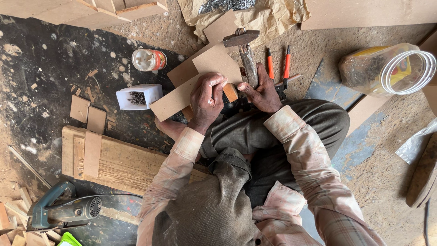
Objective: The person sits on the floor and assembles a wooden piece by hammering nails into a shaped board. They use a hammer and pliers to drive and adjust nails, occasionally repositioning the board and small wooden supports.
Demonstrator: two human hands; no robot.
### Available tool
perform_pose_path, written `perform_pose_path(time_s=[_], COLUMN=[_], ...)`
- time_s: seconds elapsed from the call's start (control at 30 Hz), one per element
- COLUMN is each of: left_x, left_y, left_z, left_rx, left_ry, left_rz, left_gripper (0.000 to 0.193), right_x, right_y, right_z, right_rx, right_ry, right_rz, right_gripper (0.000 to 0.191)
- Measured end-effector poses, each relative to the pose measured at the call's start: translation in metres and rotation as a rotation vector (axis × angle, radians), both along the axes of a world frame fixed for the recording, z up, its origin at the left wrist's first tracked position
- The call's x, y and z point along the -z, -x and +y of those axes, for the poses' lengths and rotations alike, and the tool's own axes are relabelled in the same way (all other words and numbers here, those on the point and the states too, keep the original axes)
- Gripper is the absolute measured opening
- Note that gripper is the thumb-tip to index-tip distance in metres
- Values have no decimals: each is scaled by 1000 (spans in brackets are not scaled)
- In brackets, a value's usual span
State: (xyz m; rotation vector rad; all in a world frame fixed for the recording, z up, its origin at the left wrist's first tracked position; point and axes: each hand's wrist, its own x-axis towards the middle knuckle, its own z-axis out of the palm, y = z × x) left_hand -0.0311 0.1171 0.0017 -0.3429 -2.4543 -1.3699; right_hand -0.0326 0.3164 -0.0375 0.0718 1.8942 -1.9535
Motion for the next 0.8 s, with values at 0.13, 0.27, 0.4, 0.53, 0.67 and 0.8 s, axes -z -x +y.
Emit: perform_pose_path(time_s=[0.13,0.27,0.4,0.53,0.67,0.8], left_x=[0,0,-1,-2,-2,-2], left_y=[1,3,3,4,7,7], left_z=[0,0,2,3,3,5], left_rx=[19,32,28,27,53,52], left_ry=[34,57,51,80,83,56], left_rz=[37,69,72,97,80,75], left_gripper=[16,16,16,17,17,18], right_x=[0,0,-1,-4,-6,-15], right_y=[1,1,1,3,4,-6], right_z=[0,1,1,3,7,21], right_rx=[-4,-5,-4,-12,-23,-14], right_ry=[0,14,10,-2,-146,-428], right_rz=[-8,2,10,13,75,255], right_gripper=[59,59,60,58,57,53])
